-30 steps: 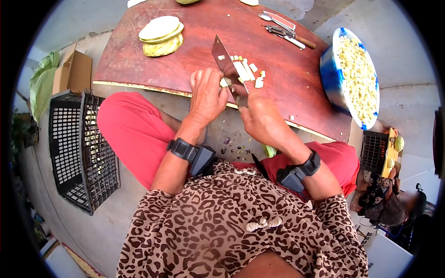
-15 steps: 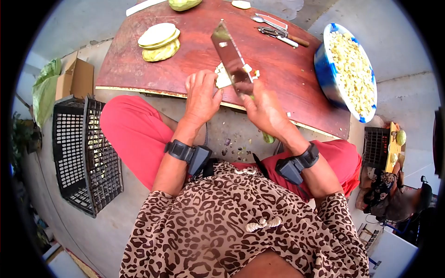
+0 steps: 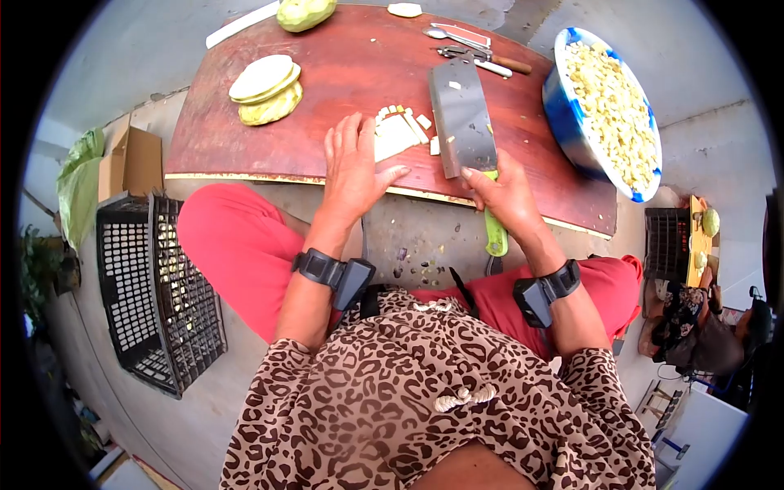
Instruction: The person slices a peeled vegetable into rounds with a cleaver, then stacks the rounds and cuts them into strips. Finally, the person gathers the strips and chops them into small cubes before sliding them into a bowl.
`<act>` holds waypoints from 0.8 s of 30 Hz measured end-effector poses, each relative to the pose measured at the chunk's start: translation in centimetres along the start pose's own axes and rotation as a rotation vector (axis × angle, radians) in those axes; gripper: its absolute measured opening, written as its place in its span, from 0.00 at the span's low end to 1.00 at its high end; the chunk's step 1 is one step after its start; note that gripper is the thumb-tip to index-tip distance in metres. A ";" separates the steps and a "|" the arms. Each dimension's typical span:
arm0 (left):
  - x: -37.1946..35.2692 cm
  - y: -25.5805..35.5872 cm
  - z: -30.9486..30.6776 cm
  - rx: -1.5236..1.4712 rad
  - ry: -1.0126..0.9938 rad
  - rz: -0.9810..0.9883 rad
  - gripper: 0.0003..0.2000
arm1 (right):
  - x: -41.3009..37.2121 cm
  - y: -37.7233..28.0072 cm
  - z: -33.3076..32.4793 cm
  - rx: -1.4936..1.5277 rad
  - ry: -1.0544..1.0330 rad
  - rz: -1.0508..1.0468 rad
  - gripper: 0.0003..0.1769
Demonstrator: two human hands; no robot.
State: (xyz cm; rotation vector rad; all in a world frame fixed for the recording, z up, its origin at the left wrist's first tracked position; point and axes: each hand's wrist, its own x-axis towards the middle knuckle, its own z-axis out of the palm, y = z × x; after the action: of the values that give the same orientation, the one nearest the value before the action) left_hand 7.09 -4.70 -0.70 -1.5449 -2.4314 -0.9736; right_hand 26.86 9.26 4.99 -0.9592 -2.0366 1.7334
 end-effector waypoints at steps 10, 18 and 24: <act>2.3 0.3 2.2 0.066 -0.055 0.058 0.43 | -1.2 4.1 -1.1 0.128 0.055 0.110 0.10; 3.3 1.3 2.8 0.028 -0.055 0.092 0.41 | -0.1 4.6 1.7 0.236 -0.096 0.125 0.13; 3.4 1.3 3.6 -0.033 0.029 0.050 0.38 | 1.3 5.1 5.0 0.302 -0.160 0.114 0.10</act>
State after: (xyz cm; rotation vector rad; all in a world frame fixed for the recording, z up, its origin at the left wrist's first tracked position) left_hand 7.44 0.37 -1.56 -1.5827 -2.3566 -1.0251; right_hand 24.34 6.56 -1.22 -0.8780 -1.7651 2.1644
